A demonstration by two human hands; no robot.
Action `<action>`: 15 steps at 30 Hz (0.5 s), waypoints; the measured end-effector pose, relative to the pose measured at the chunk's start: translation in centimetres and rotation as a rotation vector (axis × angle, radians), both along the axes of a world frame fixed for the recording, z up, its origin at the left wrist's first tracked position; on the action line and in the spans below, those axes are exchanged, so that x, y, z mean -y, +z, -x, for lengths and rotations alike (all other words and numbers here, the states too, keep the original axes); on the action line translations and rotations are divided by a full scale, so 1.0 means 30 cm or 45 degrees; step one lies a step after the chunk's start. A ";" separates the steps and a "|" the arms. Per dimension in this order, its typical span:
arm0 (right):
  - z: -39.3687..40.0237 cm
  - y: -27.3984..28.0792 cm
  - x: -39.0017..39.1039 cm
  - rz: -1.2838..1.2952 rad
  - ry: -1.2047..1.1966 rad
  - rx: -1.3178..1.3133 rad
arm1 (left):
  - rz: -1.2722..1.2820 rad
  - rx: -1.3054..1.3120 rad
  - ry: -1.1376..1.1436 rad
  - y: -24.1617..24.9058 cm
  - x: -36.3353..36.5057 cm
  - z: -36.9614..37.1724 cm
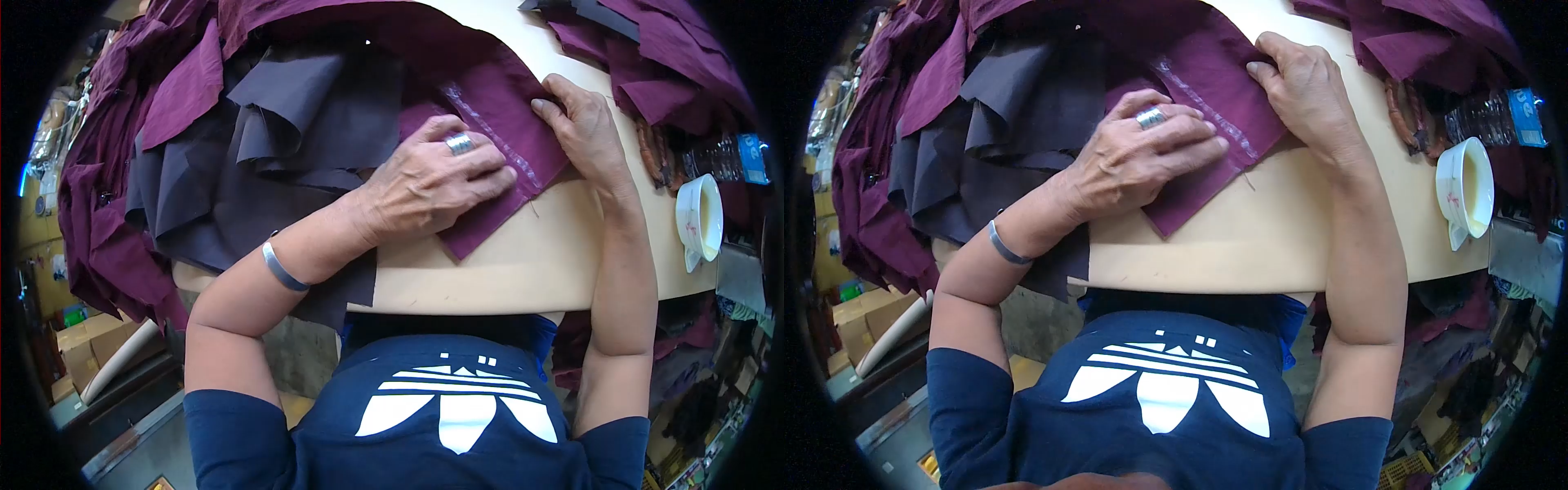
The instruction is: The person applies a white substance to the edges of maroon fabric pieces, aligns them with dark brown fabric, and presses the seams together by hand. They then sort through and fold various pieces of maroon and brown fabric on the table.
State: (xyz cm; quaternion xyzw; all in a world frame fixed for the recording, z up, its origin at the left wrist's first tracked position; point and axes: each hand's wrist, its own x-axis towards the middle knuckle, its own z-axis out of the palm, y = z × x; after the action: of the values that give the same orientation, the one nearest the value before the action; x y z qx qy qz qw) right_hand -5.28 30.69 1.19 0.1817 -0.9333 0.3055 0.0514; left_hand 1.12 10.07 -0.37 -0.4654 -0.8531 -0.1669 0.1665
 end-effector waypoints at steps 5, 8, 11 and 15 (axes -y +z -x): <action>0.000 0.000 -0.004 -0.062 0.005 0.001 | 0.005 0.077 -0.078 0.002 -0.005 0.000; 0.001 0.005 -0.002 -0.054 0.012 0.013 | 0.018 0.034 0.055 0.007 -0.008 -0.007; -0.004 -0.004 -0.006 -0.010 0.009 0.021 | -0.025 -0.025 0.195 -0.007 0.007 0.006; 0.001 -0.004 -0.007 -0.015 0.007 -0.027 | -0.085 -0.036 0.236 -0.003 0.010 0.004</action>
State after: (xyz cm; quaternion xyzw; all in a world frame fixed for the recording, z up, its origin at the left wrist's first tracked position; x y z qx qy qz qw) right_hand -5.32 30.90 1.08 0.1880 -0.9339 0.2983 0.0594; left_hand 1.01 9.76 -0.46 -0.3809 -0.8841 -0.1725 0.2086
